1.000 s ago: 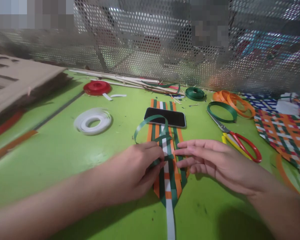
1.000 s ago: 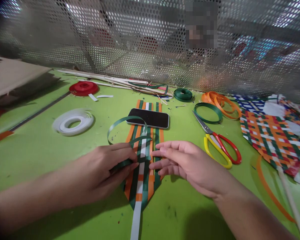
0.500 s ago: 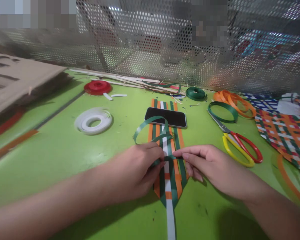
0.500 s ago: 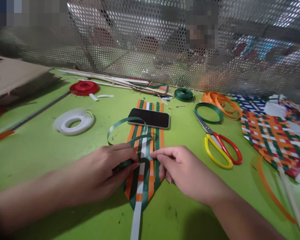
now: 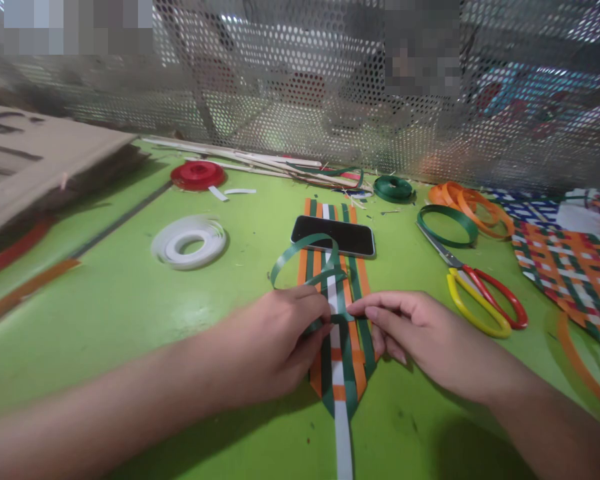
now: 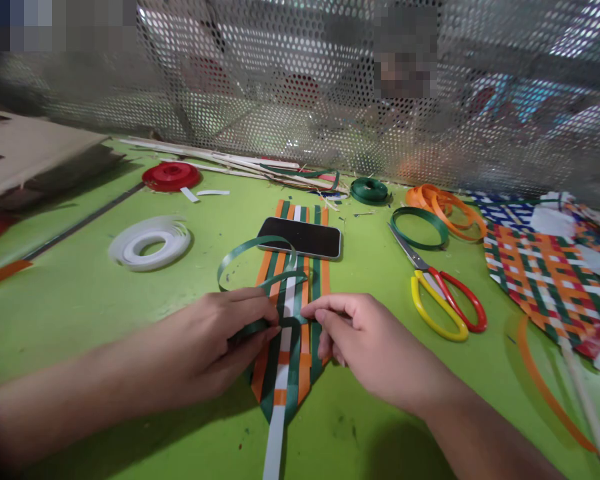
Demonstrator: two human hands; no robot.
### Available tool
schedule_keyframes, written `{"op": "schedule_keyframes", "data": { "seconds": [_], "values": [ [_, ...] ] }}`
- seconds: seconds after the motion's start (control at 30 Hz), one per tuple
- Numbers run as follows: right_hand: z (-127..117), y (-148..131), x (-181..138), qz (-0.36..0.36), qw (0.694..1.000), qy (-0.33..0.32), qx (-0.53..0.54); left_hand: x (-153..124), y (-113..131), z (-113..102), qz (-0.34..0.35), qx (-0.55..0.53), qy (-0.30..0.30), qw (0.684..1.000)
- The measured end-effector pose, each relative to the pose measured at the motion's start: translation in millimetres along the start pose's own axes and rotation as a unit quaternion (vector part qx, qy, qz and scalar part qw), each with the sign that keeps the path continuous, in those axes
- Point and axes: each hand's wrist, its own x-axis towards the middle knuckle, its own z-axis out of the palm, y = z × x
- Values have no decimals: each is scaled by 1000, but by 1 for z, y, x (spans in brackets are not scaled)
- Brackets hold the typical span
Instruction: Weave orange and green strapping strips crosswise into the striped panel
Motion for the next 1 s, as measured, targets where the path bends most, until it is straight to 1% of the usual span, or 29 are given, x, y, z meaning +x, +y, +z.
{"op": "schedule_keyframes", "data": {
  "seconds": [0.1, 0.2, 0.5, 0.67, 0.87, 1.0],
  "values": [
    [2, 3, -1, 0, 1000, 5, -2, 0, 1, 0, 10, 2, 8, 1000],
    [3, 6, -1, -3, 1000, 7, -4, 0, 0, 1, 5, 5, 6, 1000],
    [-7, 3, 3, -14, 999, 11, -48, -1, 0, 2, -10, 13, 18, 1000],
    [-12, -1, 7, -9, 1000, 1, -22, -2, 0, 4, -18, 17, 29, 999],
    [-15, 1, 11, -6, 1000, -5, 21, -2, 0, 5, -26, 15, 23, 999],
    [-16, 1, 11, -3, 999, -8, 42, -1, 0, 6, -20, 21, 36, 999]
  ]
}}
